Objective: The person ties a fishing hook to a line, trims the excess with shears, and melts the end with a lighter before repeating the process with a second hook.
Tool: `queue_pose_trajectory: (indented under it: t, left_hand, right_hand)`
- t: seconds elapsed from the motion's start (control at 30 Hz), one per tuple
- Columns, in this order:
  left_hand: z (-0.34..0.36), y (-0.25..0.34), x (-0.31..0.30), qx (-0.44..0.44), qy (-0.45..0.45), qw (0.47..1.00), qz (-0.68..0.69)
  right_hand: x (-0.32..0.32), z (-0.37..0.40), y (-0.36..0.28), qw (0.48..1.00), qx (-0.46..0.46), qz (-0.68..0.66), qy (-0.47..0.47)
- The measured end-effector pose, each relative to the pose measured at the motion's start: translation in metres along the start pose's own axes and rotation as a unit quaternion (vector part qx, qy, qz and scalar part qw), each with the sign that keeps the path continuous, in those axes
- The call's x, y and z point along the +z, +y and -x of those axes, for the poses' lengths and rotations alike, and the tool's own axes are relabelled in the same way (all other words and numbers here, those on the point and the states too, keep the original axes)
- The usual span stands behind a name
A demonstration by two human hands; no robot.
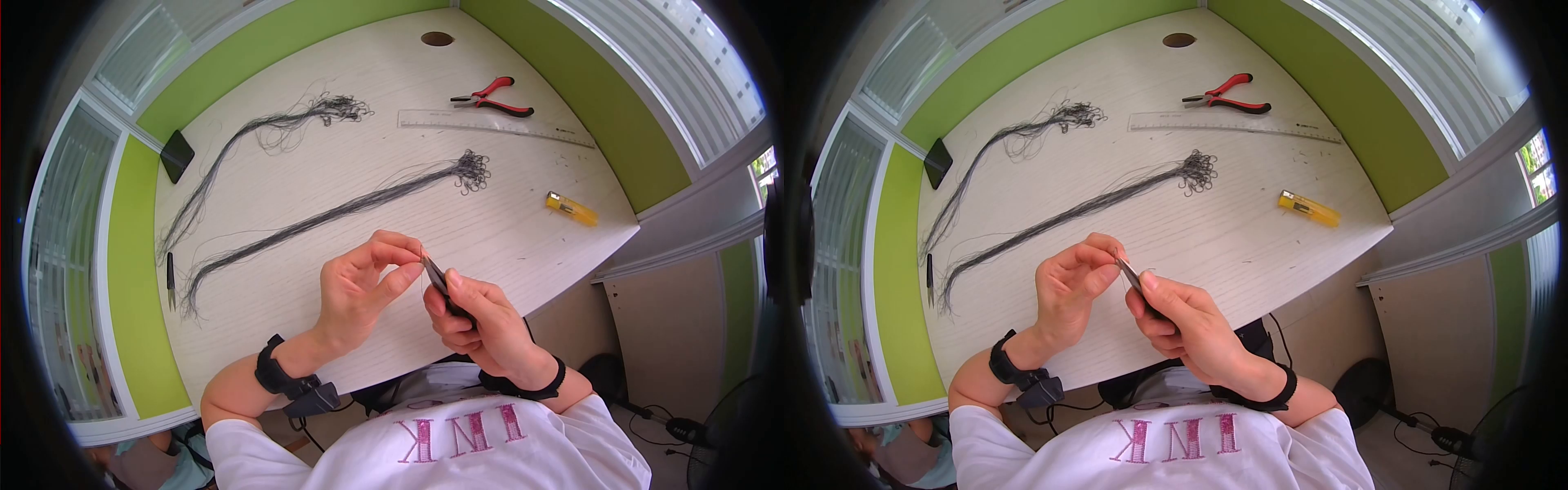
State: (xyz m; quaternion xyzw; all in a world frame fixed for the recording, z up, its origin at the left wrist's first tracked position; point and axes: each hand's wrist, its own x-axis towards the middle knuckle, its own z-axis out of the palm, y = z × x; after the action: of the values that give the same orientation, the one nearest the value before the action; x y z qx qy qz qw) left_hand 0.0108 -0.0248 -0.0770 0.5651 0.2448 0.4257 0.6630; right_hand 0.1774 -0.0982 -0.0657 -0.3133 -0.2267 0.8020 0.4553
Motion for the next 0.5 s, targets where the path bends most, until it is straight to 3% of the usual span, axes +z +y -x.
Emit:
queue_pose_trajectory:
  t: [0.5]
  left_hand:
    - [0.0023, -0.0038, -0.0005, -0.004, 0.016, 1.000, 0.007]
  right_hand:
    - [0.0026, -0.0021, -0.0012, 0.999, 0.025, -0.041, -0.007]
